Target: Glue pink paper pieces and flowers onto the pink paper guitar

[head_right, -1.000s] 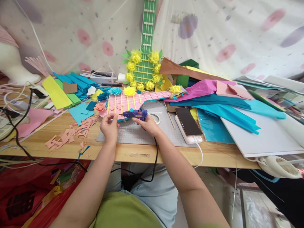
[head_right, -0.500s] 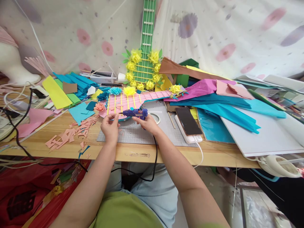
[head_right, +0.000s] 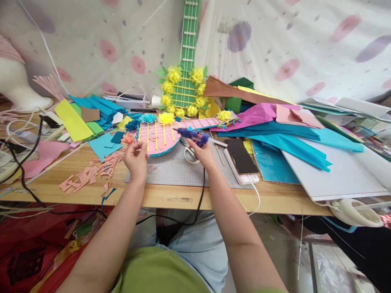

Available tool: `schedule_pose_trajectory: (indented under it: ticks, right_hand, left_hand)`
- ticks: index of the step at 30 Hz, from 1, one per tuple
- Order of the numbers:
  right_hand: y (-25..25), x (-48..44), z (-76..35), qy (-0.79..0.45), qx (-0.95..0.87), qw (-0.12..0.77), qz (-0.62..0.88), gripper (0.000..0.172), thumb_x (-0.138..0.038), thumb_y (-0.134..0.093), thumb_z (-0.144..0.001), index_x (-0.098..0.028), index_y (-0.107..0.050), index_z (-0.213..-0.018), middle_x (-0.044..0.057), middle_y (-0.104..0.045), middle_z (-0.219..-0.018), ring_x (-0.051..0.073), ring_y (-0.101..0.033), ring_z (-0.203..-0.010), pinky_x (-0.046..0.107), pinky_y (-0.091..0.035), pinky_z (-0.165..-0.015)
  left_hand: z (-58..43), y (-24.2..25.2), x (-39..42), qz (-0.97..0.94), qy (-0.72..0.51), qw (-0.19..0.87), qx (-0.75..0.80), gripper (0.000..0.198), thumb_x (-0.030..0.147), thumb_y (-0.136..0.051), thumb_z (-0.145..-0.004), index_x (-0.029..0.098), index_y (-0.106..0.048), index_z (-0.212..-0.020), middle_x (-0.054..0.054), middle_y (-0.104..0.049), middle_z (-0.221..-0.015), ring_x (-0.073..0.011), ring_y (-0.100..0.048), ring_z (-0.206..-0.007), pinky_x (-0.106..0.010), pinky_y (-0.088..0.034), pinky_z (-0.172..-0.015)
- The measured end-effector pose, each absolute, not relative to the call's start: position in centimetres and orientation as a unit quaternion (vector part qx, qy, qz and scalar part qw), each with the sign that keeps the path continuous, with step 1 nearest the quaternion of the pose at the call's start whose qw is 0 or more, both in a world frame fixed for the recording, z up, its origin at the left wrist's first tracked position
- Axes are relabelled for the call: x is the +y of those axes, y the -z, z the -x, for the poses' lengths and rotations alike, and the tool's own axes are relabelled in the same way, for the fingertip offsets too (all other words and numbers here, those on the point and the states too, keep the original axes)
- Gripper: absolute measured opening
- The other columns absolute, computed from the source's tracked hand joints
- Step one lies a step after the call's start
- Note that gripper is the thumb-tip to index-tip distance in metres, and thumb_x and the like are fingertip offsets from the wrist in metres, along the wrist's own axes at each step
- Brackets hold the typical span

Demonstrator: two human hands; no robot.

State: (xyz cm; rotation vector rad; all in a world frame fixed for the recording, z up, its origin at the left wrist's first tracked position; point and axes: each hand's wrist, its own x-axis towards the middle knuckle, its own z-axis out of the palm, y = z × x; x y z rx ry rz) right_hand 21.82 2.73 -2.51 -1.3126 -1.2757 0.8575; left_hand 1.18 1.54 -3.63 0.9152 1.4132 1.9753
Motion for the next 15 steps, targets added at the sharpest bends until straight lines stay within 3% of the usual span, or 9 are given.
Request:
schedule_pose_trajectory:
  ticks: [2, 8, 15]
  right_hand:
    - [2.5, 3.0, -24.0, -0.292, -0.530, 0.533, 0.591, 0.048, -0.064, -0.067, -0.061, -0.017, -0.057, -0.062, -0.002, -0.054, -0.051, 0.009, -0.044, -0.045, 0.024, -0.038, -0.046]
    - [3.8, 4.4, -27.7, -0.216, -0.546, 0.410, 0.698, 0.043, -0.054, -0.066, -0.068, -0.012, -0.069, -0.077, 0.009, -0.071, -0.078, 0.023, -0.065, -0.078, 0.032, -0.047, -0.074]
    - [4.3, 7.2, -26.0, -0.167, -0.548, 0.298, 0.764, 0.049, -0.051, -0.061, -0.077, -0.009, -0.070, -0.100, 0.016, -0.072, -0.097, 0.030, -0.064, -0.101, 0.035, -0.047, -0.086]
  left_hand:
    - [0.0, 2.5, 2.6, -0.333, -0.756, 0.256, 0.501, 0.013, 0.023, -0.069, -0.068, 0.015, -0.062, -0.076, 0.002, -0.062, -0.069, -0.0028, -0.045, -0.044, -0.017, -0.036, -0.042]
    - [3.8, -1.3, 4.7, -0.339, -0.764, 0.248, 0.490, 0.023, 0.032, -0.073, -0.066, 0.016, -0.058, -0.071, 0.004, -0.057, -0.062, -0.0018, -0.043, -0.043, -0.016, -0.035, -0.042]
    - [7.4, -2.5, 5.7, -0.349, -0.713, 0.267, 0.546, 0.026, 0.035, -0.072, -0.063, 0.016, -0.061, -0.076, 0.002, -0.061, -0.069, -0.0026, -0.045, -0.045, -0.015, -0.036, -0.042]
